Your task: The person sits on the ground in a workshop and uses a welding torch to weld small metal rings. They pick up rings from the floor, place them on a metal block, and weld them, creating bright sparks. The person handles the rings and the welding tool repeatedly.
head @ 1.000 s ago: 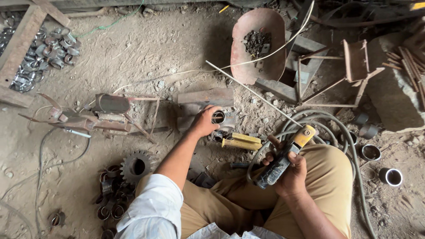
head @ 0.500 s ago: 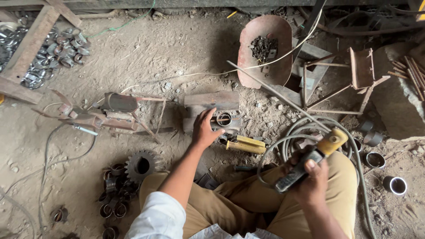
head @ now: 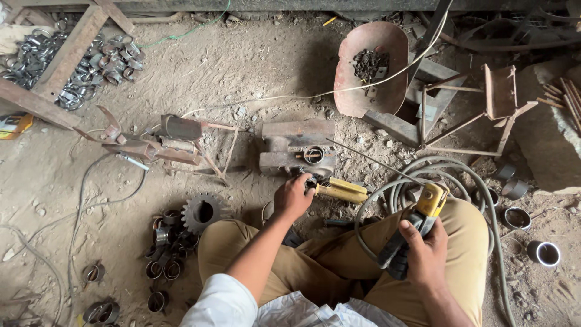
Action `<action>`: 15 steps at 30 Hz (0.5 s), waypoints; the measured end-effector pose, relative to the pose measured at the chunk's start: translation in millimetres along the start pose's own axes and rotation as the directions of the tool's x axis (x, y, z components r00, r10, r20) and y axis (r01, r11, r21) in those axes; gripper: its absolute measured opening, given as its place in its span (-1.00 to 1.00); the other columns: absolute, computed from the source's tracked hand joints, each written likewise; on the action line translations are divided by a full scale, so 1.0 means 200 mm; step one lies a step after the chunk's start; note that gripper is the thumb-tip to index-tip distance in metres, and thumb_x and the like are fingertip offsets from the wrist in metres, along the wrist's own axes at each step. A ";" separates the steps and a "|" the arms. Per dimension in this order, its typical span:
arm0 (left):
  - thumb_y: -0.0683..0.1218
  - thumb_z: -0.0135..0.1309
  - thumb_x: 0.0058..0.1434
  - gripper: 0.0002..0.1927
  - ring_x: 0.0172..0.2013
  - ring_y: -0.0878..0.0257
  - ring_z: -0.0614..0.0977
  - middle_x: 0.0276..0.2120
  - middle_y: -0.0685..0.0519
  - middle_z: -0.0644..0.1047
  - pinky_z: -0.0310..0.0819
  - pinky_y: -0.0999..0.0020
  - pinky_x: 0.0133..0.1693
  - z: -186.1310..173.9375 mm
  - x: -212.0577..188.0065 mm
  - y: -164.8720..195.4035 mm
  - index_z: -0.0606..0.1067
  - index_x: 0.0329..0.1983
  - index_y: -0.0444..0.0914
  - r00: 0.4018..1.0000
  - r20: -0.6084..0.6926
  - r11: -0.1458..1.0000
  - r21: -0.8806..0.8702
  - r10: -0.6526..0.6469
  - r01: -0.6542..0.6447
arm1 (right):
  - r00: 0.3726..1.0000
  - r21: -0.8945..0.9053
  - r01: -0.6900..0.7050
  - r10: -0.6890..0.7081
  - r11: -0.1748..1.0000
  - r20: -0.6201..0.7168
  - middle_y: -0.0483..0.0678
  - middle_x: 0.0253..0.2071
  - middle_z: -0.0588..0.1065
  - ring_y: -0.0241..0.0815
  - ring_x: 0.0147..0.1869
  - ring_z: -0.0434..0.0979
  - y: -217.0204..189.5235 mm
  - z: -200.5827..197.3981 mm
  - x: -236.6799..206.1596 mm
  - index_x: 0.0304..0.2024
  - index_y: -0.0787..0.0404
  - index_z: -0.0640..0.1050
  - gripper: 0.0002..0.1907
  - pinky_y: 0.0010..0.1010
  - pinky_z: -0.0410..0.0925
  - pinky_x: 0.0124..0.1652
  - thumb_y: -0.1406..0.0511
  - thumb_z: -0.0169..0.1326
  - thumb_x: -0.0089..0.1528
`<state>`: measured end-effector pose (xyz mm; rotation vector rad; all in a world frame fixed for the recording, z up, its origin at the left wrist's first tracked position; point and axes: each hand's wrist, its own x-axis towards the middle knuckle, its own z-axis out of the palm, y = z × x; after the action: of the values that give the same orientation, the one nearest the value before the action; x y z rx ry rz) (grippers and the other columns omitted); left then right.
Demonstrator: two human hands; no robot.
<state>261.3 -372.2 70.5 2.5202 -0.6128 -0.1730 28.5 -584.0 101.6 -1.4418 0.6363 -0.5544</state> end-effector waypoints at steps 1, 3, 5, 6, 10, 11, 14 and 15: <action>0.01 0.23 0.21 -0.53 -0.04 0.02 0.61 -0.09 -0.02 0.62 0.52 0.07 -0.05 0.01 0.03 0.02 0.46 0.20 -0.03 0.998 0.047 0.999 0.003 -0.043 0.043 | 1.000 0.028 -0.006 0.006 1.000 -0.006 -0.15 -0.23 0.46 -0.37 -0.18 0.43 0.01 0.00 0.01 -0.02 0.24 0.45 -0.69 -0.49 0.35 -0.14 0.28 0.21 0.26; 0.02 0.15 0.28 -0.54 -0.07 0.08 0.63 -0.11 -0.01 0.64 0.58 0.13 -0.05 0.00 0.08 0.06 0.45 0.26 0.02 0.981 0.140 0.991 0.016 -0.133 0.132 | 1.000 0.084 -0.020 0.022 0.996 -0.014 -0.15 -0.22 0.47 -0.37 -0.18 0.43 0.04 0.00 0.02 -0.02 0.24 0.45 -0.69 -0.49 0.36 -0.14 0.27 0.21 0.26; 0.09 0.21 0.25 -0.44 -0.05 0.03 0.61 -0.07 -0.05 0.63 0.52 0.06 -0.05 -0.03 0.14 0.10 0.40 0.30 -0.04 1.000 -0.022 0.998 0.068 0.009 -0.007 | 1.000 0.117 -0.010 0.012 0.993 -0.017 -0.16 -0.21 0.46 -0.38 -0.17 0.43 0.06 0.00 0.03 -0.02 0.25 0.44 -0.69 -0.50 0.35 -0.14 0.27 0.22 0.26; 0.13 0.24 0.23 -0.38 -0.04 0.01 0.60 -0.05 -0.08 0.62 0.49 0.02 -0.05 -0.05 0.17 0.11 0.37 0.32 -0.07 0.991 -0.100 0.992 0.103 0.085 -0.074 | 1.000 0.133 -0.004 0.006 0.991 -0.018 -0.17 -0.21 0.46 -0.38 -0.17 0.42 0.06 0.00 0.03 -0.02 0.25 0.44 -0.69 -0.50 0.35 -0.13 0.28 0.22 0.27; 0.20 0.07 0.32 -0.27 -0.17 0.12 0.64 -0.04 -0.09 0.54 0.56 0.17 -0.13 -0.15 0.23 0.17 0.14 0.53 0.12 0.953 0.236 0.962 0.237 -0.189 0.132 | 1.000 0.066 0.027 -0.027 0.997 -0.009 -0.17 -0.23 0.46 -0.39 -0.18 0.41 0.06 0.00 0.03 -0.04 0.25 0.45 -0.69 -0.50 0.34 -0.15 0.28 0.23 0.26; 0.22 0.05 0.33 -0.26 -0.17 0.12 0.64 -0.05 -0.08 0.55 0.53 0.16 -0.11 -0.17 0.25 0.19 0.11 0.54 0.13 0.947 0.261 0.953 0.281 -0.189 0.113 | 0.999 0.066 0.031 -0.031 0.997 -0.008 -0.17 -0.23 0.46 -0.39 -0.19 0.41 0.06 0.00 0.03 -0.04 0.25 0.45 -0.69 -0.50 0.34 -0.15 0.28 0.23 0.26; 0.24 0.03 0.35 -0.29 -0.17 0.15 0.62 -0.10 -0.04 0.57 0.43 0.11 -0.03 -0.17 0.26 0.21 0.13 0.53 0.14 0.952 0.263 0.939 0.340 -0.158 0.062 | 1.000 0.081 0.029 -0.028 0.996 -0.012 -0.18 -0.23 0.46 -0.39 -0.19 0.41 0.05 0.00 0.03 -0.04 0.25 0.45 -0.69 -0.50 0.34 -0.15 0.27 0.23 0.25; 0.24 0.03 0.35 -0.31 -0.17 0.16 0.61 -0.12 -0.03 0.58 0.40 0.09 0.00 -0.17 0.27 0.21 0.16 0.52 0.14 0.957 0.252 0.936 0.349 -0.143 0.048 | 1.000 0.088 0.024 -0.023 0.996 -0.013 -0.18 -0.23 0.45 -0.40 -0.19 0.41 0.05 0.00 0.03 -0.04 0.25 0.45 -0.69 -0.50 0.34 -0.15 0.27 0.23 0.25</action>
<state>301.2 -412.7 121.0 2.8912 -0.6736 -0.4991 33.2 -587.1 90.5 -1.3651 0.5973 -0.6032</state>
